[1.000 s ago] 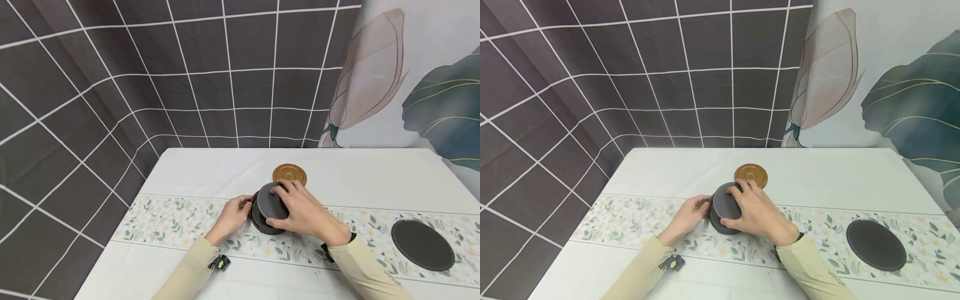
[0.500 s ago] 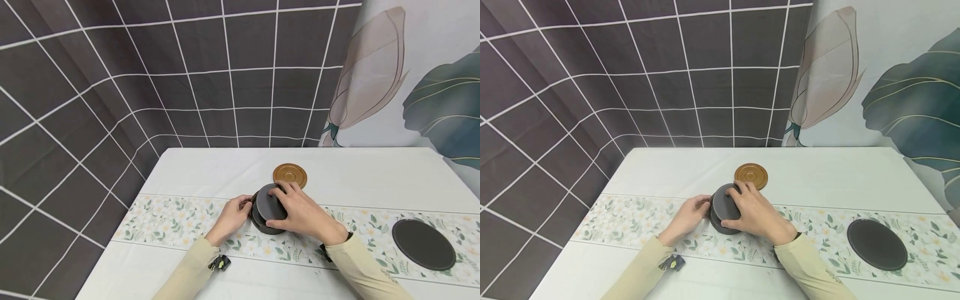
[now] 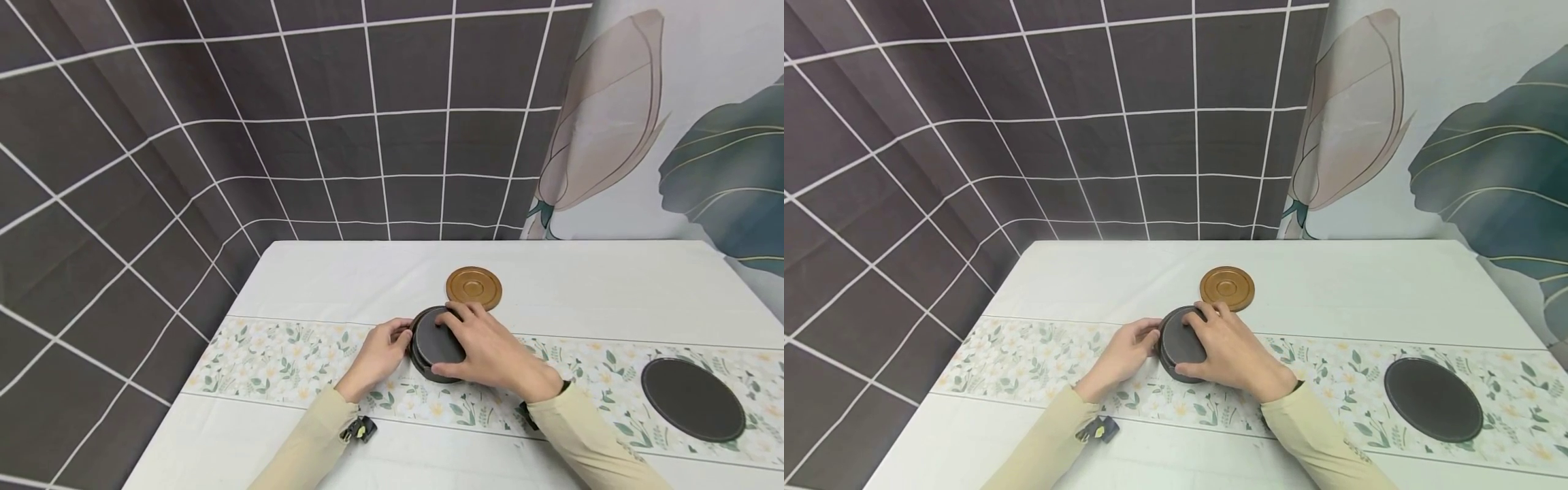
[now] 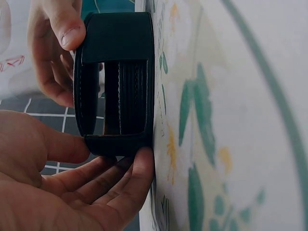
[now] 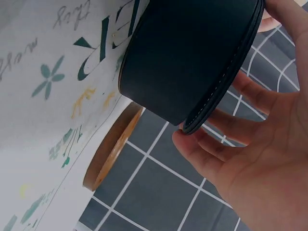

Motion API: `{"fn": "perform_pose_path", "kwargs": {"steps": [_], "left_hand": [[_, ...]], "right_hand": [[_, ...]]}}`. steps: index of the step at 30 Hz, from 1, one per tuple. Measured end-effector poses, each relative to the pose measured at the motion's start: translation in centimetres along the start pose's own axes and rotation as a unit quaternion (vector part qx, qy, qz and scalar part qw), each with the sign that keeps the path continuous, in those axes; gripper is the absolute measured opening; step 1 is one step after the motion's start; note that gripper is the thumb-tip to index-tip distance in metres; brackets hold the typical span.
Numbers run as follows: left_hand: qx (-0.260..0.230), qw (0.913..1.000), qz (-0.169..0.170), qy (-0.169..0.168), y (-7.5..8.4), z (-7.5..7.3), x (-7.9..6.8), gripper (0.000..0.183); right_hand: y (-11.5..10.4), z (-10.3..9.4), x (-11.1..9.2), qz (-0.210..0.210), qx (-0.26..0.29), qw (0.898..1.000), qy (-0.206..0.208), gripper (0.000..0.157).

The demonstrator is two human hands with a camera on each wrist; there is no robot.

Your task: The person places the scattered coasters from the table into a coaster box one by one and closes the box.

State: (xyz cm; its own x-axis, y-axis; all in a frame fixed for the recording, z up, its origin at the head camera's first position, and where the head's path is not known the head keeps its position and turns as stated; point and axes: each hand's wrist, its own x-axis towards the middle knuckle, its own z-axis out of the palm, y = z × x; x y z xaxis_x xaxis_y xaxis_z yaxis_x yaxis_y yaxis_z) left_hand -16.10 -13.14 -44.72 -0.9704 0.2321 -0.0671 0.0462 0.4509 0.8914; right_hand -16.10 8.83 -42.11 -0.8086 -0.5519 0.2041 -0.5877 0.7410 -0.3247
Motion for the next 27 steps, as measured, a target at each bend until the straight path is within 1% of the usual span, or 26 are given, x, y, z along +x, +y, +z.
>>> {"fn": "perform_pose_path", "kwargs": {"steps": [6,9,15,20,27], "left_hand": [[0.003,1.0,-0.005,-0.001,0.05,0.01,-0.07,0.034],[0.007,1.0,-0.002,0.002,0.18,0.06,-0.05,0.033],[0.017,0.9998,0.002,0.011,0.23,0.12,0.09,0.032],[0.019,0.9997,0.004,0.013,0.15,0.09,0.12,0.032],[0.004,1.0,0.002,0.008,0.27,0.09,0.19,0.032]], "right_hand": [[-0.03,0.31,-0.05,-0.004,0.004,1.0,-0.004,0.066],[0.04,0.4,-0.1,-0.003,0.004,1.0,-0.001,0.064],[0.23,0.53,0.0,-0.006,0.002,1.0,0.004,0.065],[0.25,0.56,0.05,-0.012,0.007,1.0,0.009,0.065],[0.25,0.55,-0.09,-0.021,0.005,1.0,0.006,0.061]]}}
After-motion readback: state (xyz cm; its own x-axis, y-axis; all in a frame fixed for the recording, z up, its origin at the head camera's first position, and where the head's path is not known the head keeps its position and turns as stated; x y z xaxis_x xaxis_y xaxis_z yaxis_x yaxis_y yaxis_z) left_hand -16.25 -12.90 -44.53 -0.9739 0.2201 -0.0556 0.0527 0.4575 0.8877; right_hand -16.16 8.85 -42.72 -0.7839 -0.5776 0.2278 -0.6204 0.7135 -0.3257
